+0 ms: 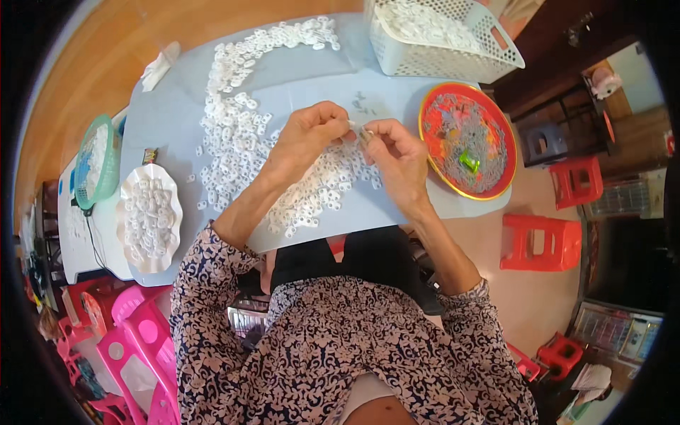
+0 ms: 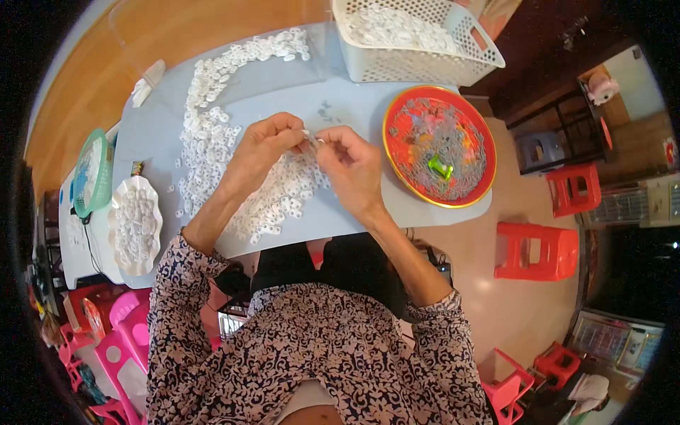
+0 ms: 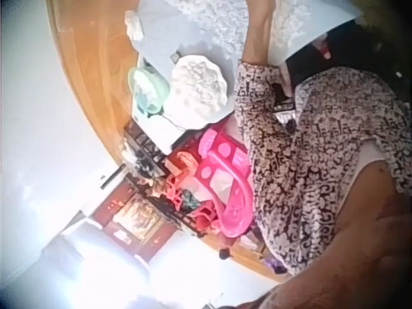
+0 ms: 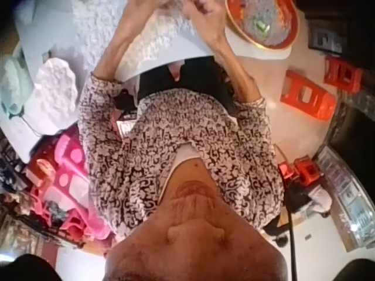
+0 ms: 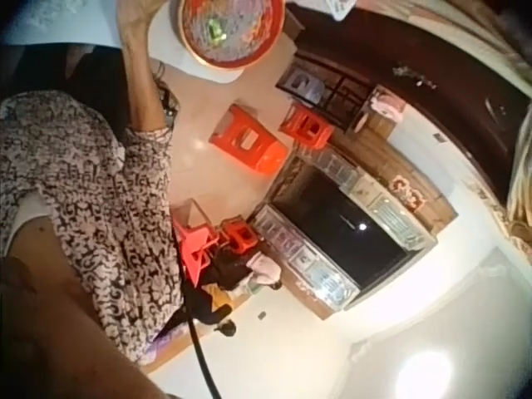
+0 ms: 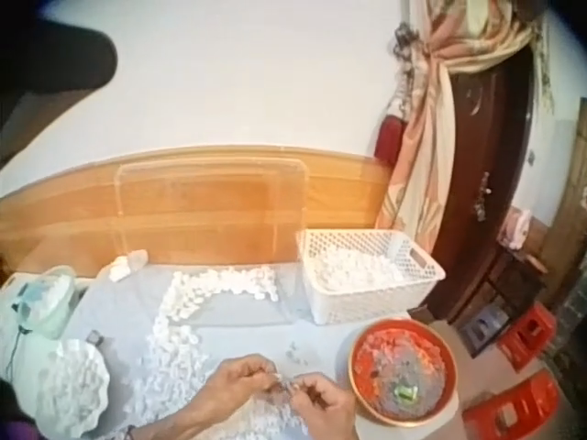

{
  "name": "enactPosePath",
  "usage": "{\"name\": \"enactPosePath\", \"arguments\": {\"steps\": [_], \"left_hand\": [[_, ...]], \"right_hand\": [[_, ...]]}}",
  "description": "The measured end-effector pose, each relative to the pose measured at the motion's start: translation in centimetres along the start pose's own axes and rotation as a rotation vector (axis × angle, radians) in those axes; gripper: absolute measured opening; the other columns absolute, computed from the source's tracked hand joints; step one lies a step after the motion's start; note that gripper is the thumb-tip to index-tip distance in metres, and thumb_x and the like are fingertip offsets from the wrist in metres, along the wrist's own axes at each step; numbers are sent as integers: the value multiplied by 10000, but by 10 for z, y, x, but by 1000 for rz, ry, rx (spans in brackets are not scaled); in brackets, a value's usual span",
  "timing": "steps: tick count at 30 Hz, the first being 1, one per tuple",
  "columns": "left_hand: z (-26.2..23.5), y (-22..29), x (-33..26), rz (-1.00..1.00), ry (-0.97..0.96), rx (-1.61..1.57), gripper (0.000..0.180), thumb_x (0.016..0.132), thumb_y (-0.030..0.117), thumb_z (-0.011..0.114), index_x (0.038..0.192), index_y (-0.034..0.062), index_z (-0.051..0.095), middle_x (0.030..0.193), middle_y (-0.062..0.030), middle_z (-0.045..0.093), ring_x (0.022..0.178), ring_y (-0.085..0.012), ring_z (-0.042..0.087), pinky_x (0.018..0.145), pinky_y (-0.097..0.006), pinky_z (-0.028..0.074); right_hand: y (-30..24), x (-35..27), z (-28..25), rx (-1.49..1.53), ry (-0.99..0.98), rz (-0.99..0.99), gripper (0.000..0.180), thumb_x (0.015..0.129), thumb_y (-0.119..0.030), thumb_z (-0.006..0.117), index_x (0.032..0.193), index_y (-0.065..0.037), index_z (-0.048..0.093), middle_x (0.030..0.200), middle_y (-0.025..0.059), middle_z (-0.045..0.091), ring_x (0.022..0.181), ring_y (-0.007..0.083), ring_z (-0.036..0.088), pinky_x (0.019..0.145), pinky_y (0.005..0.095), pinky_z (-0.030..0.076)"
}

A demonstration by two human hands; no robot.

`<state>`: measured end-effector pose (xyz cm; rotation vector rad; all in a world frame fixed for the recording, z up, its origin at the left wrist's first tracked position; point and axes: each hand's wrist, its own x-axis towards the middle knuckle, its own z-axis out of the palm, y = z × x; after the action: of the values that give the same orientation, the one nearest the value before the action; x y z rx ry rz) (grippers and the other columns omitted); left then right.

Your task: The recorder is manually assembling small white plastic rings by inserting metal pins into them at a workspace.

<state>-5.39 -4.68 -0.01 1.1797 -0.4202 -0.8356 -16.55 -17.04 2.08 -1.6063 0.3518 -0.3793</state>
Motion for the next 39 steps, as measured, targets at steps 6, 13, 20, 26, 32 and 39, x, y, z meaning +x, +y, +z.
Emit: {"name": "enactPosePath", "arguments": {"steps": [6, 13, 20, 26, 32, 39], "left_hand": [[-18, 1, 6, 35, 112, -6, 134, 865, 103, 528, 880, 0, 612, 763, -26, 590, 731, -105, 545, 720, -244, 443], [-22, -7, 1, 89, 132, 351, 85, 801, 83, 579, 838, 16, 616, 718, -49, 587, 703, -147, 538, 666, -269, 435], [-18, -10, -8, 618, 71, 1104, 77, 759, 22, 607, 835, 9, 605, 698, -111, 501, 772, -281, 476, 687, -357, 414], [-14, 3, 10, 551, 7, 1088, 58, 769, 32, 585, 810, 6, 616, 724, -130, 530, 782, -314, 492, 700, -381, 428], [5, 0, 60, 621, -129, 1140, 77, 758, 57, 571, 805, 20, 620, 776, -155, 564, 805, -348, 507, 736, -409, 438], [18, -7, 80, 538, -301, 1415, 155, 728, 65, 597, 866, 15, 647, 897, -152, 582, 866, -336, 484, 788, -420, 417]], "right_hand": [[-10, 38, 12, -24, -77, -43, 103, 871, -73, 583, 917, 15, 612, 733, -4, 583, 643, 45, 506, 595, 196, 425], [8, 59, 18, 28, -53, 7, 133, 870, -128, 613, 888, 2, 629, 722, 14, 600, 606, 43, 494, 556, 194, 403], [21, 80, 1, 117, 154, -114, 137, 873, -141, 610, 860, -5, 623, 718, 21, 602, 574, 42, 474, 524, 186, 389], [21, 82, -6, 154, 256, -157, 129, 865, -134, 620, 853, -5, 614, 693, 9, 598, 562, 31, 465, 503, 181, 380], [17, 83, -8, 214, 322, -240, 129, 859, -130, 628, 845, -3, 610, 690, 6, 594, 556, 30, 461, 497, 180, 379], [13, 81, -13, 221, 319, -248, 136, 857, -136, 639, 863, -1, 621, 715, 34, 599, 570, 56, 484, 528, 198, 413]]}}
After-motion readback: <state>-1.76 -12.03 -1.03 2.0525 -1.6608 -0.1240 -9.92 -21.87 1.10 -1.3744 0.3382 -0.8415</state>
